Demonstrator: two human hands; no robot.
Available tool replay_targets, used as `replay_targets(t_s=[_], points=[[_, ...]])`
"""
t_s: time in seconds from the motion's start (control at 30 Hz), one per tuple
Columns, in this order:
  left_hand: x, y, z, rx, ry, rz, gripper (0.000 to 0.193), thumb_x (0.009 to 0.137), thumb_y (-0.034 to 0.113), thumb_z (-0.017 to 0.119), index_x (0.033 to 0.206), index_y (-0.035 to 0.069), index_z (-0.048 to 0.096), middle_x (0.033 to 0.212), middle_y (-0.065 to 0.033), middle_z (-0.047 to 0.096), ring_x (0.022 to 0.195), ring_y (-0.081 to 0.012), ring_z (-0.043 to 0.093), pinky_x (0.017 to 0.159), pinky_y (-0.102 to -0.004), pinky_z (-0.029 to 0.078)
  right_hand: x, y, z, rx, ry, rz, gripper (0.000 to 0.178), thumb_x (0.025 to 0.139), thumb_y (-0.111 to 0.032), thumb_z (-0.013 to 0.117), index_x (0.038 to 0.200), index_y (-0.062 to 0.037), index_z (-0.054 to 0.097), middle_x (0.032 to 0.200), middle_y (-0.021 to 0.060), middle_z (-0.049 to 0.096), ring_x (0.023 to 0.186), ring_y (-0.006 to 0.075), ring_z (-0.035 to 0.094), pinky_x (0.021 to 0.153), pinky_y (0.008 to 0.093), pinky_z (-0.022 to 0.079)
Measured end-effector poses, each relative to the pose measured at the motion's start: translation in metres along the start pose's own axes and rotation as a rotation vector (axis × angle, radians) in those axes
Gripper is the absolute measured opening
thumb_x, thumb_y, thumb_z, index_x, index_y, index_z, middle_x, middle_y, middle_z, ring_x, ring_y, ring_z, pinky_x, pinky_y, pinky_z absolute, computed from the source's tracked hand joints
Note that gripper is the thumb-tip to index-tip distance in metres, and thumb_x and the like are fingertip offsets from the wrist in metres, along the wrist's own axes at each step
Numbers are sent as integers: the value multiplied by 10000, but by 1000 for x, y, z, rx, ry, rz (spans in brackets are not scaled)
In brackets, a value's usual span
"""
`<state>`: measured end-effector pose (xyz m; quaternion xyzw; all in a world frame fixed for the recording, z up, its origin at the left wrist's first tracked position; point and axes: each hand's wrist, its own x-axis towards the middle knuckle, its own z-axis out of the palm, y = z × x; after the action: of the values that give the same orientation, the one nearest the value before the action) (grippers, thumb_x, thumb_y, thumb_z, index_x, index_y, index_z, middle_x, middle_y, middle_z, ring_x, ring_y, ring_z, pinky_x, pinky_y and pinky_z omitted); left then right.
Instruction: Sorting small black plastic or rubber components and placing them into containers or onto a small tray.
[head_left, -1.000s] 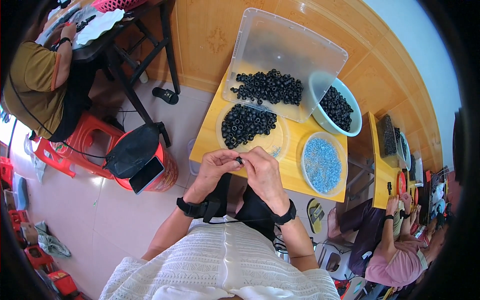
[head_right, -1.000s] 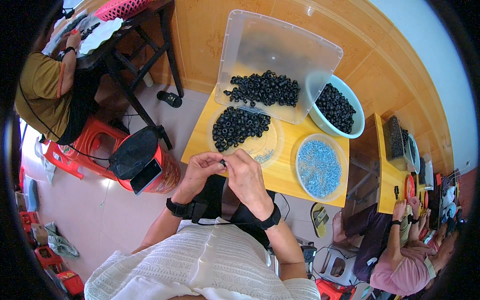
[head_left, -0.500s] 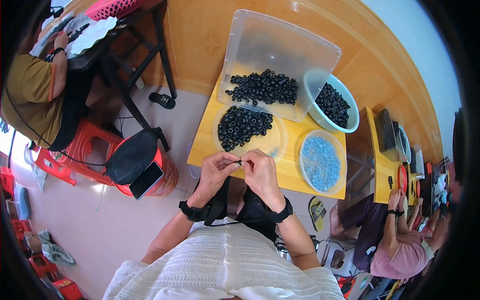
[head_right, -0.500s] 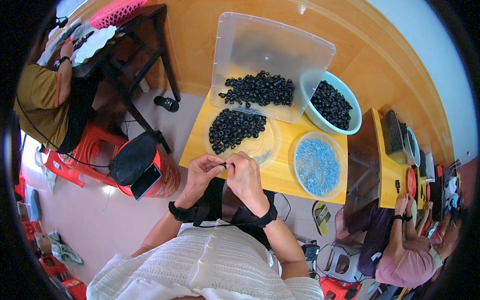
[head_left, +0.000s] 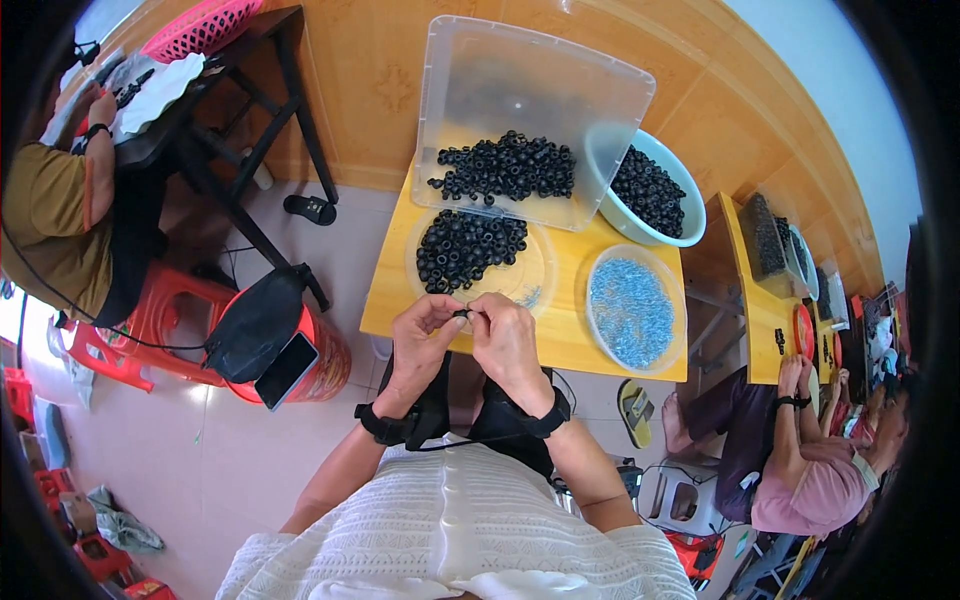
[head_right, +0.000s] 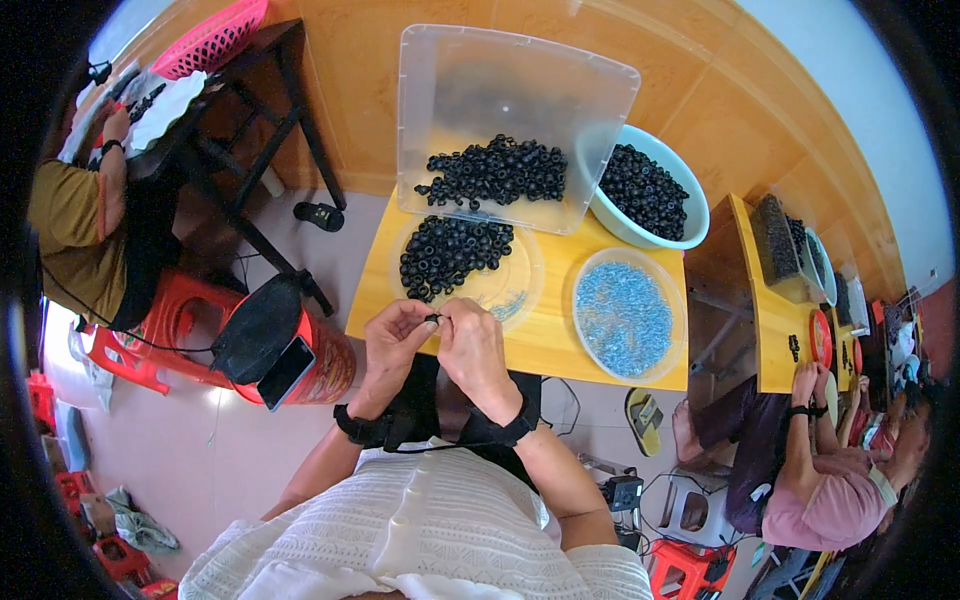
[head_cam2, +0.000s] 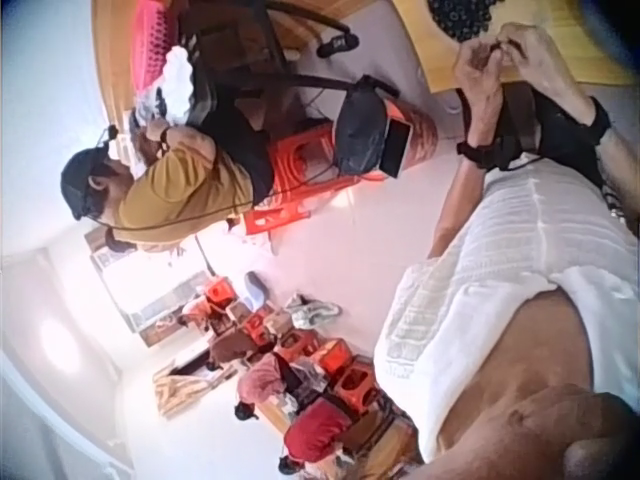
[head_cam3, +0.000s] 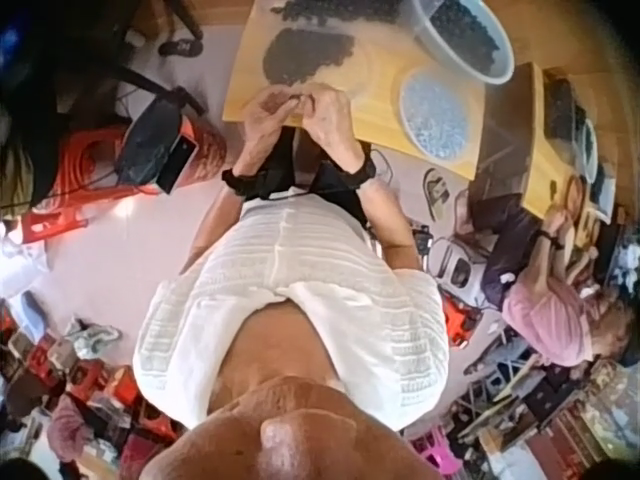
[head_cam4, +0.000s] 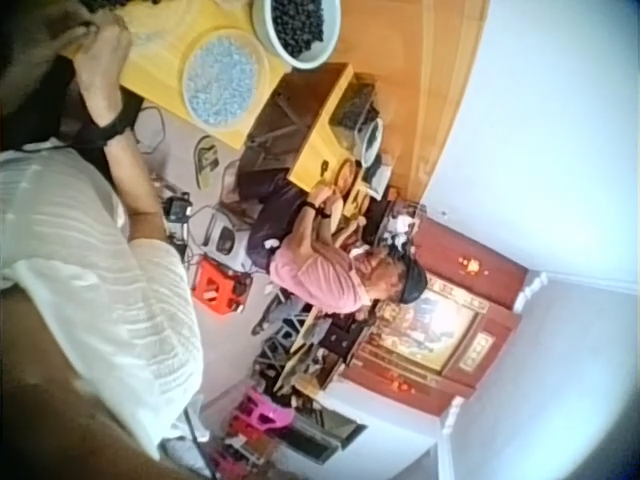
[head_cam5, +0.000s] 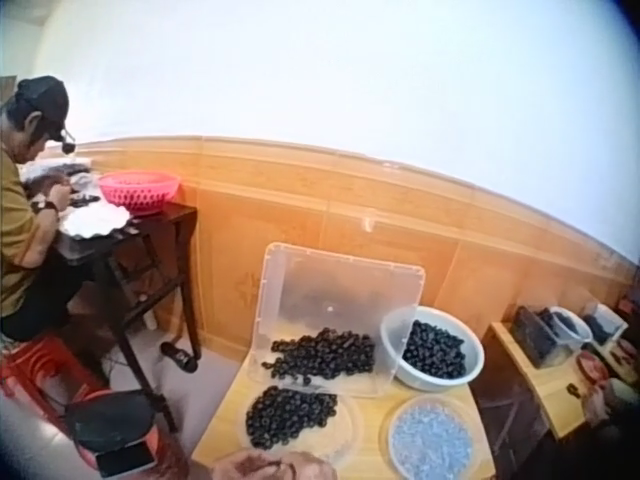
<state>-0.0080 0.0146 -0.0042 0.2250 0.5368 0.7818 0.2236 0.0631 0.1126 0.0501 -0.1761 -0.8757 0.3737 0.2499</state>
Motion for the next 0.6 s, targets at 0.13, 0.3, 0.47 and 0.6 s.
replay_targets(t_s=[0.13, 0.3, 0.47, 0.6], points=[[1, 7, 3, -19, 9, -14, 160, 774, -44, 593, 928, -10, 564, 869, -35, 606, 797, -75, 574, 747, -198, 457, -1, 11, 3, 80, 55, 29, 99, 737, 24, 579, 828, 31, 617, 671, 140, 613, 572, 183, 601, 534, 283, 464], [0, 7, 2, -79, 12, -50, 174, 779, -40, 597, 950, -18, 572, 887, -47, 612, 810, -88, 584, 759, -207, 463, 0, 15, 0, 198, -19, 162, 94, 769, 12, 581, 849, 40, 622, 682, 88, 632, 607, 117, 608, 550, 236, 481], [0, 2, -7, -220, -11, -154, 189, 782, -18, 611, 969, -13, 578, 896, -53, 616, 809, -110, 595, 764, -225, 480, 1, 11, -4, 370, -27, 201, 76, 737, 10, 581, 791, 42, 623, 696, 168, 618, 577, 227, 607, 528, 298, 457], [0, 5, -8, -409, -40, -223, 179, 790, -12, 602, 968, -2, 586, 905, -61, 621, 811, -128, 605, 757, -251, 501, 5, 3, -13, 326, -83, 249, 72, 735, 9, 585, 789, 40, 621, 693, 175, 612, 584, 250, 608, 539, 306, 461]])
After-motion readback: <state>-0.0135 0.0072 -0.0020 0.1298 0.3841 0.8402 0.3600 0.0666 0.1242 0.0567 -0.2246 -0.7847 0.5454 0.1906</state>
